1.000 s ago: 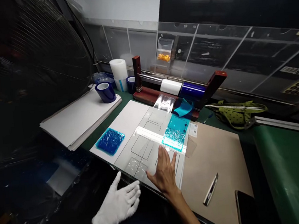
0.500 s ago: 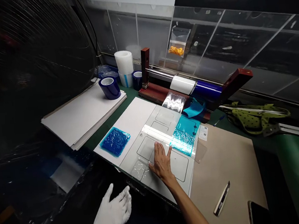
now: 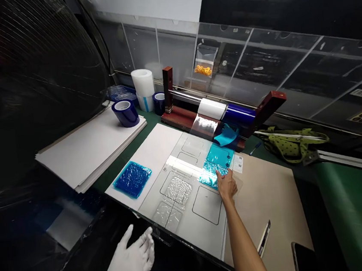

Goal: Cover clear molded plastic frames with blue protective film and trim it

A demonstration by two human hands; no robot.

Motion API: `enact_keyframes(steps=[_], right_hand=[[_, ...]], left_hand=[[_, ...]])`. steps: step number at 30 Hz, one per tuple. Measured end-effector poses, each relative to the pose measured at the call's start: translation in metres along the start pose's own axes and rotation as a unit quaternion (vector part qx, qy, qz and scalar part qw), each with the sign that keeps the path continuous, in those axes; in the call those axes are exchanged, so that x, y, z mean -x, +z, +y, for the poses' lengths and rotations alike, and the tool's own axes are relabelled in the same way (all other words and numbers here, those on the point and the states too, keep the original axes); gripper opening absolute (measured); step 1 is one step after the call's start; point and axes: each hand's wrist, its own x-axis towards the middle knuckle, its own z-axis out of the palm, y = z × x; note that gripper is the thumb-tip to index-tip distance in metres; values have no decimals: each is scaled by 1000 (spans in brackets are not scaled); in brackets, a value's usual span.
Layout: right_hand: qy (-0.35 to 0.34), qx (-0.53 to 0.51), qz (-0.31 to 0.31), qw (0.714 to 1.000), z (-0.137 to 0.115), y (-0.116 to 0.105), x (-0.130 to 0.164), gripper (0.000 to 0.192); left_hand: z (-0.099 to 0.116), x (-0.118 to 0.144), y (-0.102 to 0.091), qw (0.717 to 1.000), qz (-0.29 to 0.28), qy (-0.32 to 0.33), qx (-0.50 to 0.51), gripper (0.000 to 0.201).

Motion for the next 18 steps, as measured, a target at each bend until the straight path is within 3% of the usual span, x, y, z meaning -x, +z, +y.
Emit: enact_keyframes(steps=[3, 5, 8, 11, 13, 16, 17, 18], right_hand=[[-4, -35, -16, 999, -4, 8, -21, 54], [-16, -70, -11, 997, -6, 4, -22, 47], [-36, -129, 18, 991, -3, -25, -3, 51], [-62, -192, 31, 979, 2, -71, 39, 47], [-61, -274, 2, 960, 3, -101, 76, 39], [-7, -448, -68, 891, 1, -132, 130, 28], [13, -494, -89, 865, 1, -138, 145, 26], [30, -531, -107, 840, 3, -144, 157, 25]], left_hand=[[-5, 6, 13, 998, -36, 0, -60, 45], [-10, 10, 21, 987, -52, 26, -152, 43], [-20, 12, 36, 932, -75, 105, -340, 45], [-40, 5, 56, 874, -93, 155, -451, 62], [-60, -2, 71, 809, -104, 198, -544, 91], [-98, -9, 92, 640, -129, 265, -710, 126], [-111, -10, 98, 592, -140, 271, -746, 131], [-123, -10, 102, 566, -155, 268, -764, 132]])
